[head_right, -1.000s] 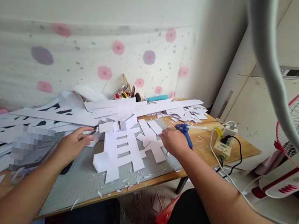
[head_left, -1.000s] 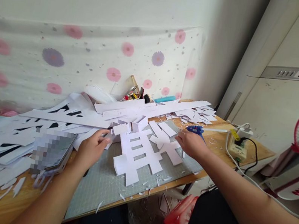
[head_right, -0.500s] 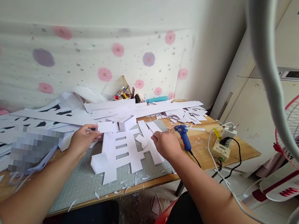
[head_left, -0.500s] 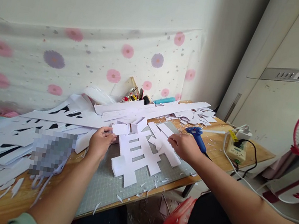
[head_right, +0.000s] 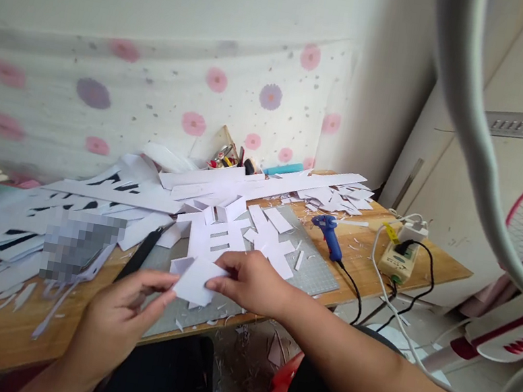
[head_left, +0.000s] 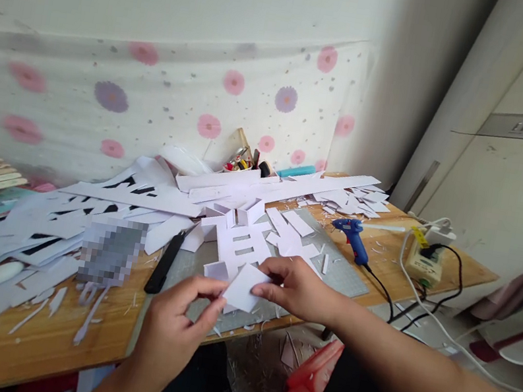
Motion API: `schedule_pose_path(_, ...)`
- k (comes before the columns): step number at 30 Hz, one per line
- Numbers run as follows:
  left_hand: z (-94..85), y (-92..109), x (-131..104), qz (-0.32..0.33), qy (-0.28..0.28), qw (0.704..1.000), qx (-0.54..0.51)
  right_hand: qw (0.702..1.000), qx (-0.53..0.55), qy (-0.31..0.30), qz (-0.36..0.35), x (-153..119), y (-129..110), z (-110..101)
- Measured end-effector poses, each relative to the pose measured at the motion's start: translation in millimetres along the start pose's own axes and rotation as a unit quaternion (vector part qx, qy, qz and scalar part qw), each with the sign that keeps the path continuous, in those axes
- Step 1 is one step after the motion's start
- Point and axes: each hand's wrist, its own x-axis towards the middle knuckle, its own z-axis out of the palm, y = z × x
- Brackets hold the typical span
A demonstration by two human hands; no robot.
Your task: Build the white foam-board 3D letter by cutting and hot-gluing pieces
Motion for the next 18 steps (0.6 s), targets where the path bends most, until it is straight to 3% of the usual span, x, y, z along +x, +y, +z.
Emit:
schedule_pose_path(2,2.1,-3.9,-14.3,-0.033,-0.064,0.990,-0.124,0.994,0.101,-0.045,0.028,-4.6,0.0,4.6)
schedule_pose_path(4,3.8,-6.9,-22.2,-0.061,-0.122,0.961,-0.241,0.975,0.203,-0.069,0.056,-7.3,-0.6,10.8)
schedule_pose_path(7,6.6,-3.9,-23.1,-0.094,-0.186,0.925,-0.316,0.945,0.305,-0.075,0.089,-8.5,-4.5,24.1)
schedule_pose_path(12,10.1,3.8,-17.8,-0.124,-0.205,0.905,-0.352,0.920,0.374,-0.047,0.112,-8.8,-11.5,41.7)
schedule_pose_path(18,15.3,5.6,-28.2,-0.133,-0.214,0.859,-0.445,0.914,0.379,-0.111,0.091,-10.8,-10.3,54.2)
